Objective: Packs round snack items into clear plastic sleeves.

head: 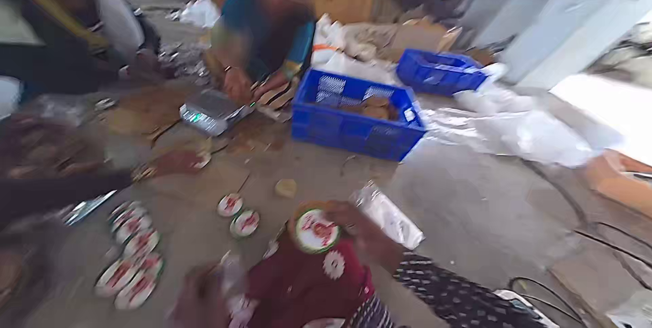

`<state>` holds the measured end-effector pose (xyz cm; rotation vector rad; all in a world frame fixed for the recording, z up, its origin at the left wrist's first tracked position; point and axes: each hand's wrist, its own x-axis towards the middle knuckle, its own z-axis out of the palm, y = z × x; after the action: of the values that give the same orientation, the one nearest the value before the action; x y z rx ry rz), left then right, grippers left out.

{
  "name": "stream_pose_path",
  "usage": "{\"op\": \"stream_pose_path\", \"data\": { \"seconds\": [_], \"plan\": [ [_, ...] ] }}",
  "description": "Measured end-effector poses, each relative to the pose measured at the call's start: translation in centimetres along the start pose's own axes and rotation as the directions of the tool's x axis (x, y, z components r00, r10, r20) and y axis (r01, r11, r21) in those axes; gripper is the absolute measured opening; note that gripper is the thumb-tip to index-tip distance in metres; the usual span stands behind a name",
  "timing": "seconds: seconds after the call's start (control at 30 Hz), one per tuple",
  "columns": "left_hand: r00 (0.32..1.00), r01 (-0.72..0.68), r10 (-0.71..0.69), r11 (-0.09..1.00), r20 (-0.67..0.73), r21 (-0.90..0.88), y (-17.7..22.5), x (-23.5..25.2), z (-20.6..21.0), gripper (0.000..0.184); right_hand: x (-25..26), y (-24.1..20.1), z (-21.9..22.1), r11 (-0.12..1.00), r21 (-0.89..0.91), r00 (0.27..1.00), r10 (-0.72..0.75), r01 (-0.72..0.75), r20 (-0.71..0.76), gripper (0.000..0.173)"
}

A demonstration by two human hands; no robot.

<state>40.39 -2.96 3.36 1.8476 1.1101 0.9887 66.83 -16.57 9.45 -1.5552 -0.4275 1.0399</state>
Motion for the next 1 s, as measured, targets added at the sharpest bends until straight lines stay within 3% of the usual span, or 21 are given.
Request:
{"op": "stream_pose_path", "data": {
  "seconds": [0.17,0.3,0.5,0.6,0.83,1.0],
  "plan": [
    [0.998,0.012,-0.007,0.997,0.064,-0.074,2.9,-0.8,5.8,0.018,-5.1,0.4,-1.3,0.994,0.096,0.998,0.052,-0.048,-0.042,0.026],
    [0.997,-0.003,0.015,0.989,0.078,-0.149,3.6,-2.1,8.4,0.015,-6.7,3.0,-0.2,0.988,0.144,0.999,-0.047,0.049,-0.013,0.022],
    [0.989,-0.065,0.078,0.993,0.124,-0.103,3.7,-3.5,9.2,0.016,-4.6,7.4,0.5,0.979,-0.084,0.972,-0.196,0.186,-0.132,0.031],
    [0.988,-0.094,0.098,0.995,0.123,-0.035,3.4,-4.2,9.9,0.015,-4.4,8.4,1.5,0.971,-0.084,0.954,-0.237,0.225,-0.184,0.035],
    [0.945,-0.323,0.312,0.937,0.099,0.133,2.7,-5.1,10.8,0.016,-4.9,9.6,3.0,0.999,0.012,0.996,-0.050,0.051,-0.078,0.028],
    [0.953,-0.297,0.275,0.934,0.129,0.201,2.7,-5.8,10.0,0.016,-6.2,7.8,2.8,0.991,0.093,0.991,0.090,-0.099,0.097,0.029]
  ]
}}
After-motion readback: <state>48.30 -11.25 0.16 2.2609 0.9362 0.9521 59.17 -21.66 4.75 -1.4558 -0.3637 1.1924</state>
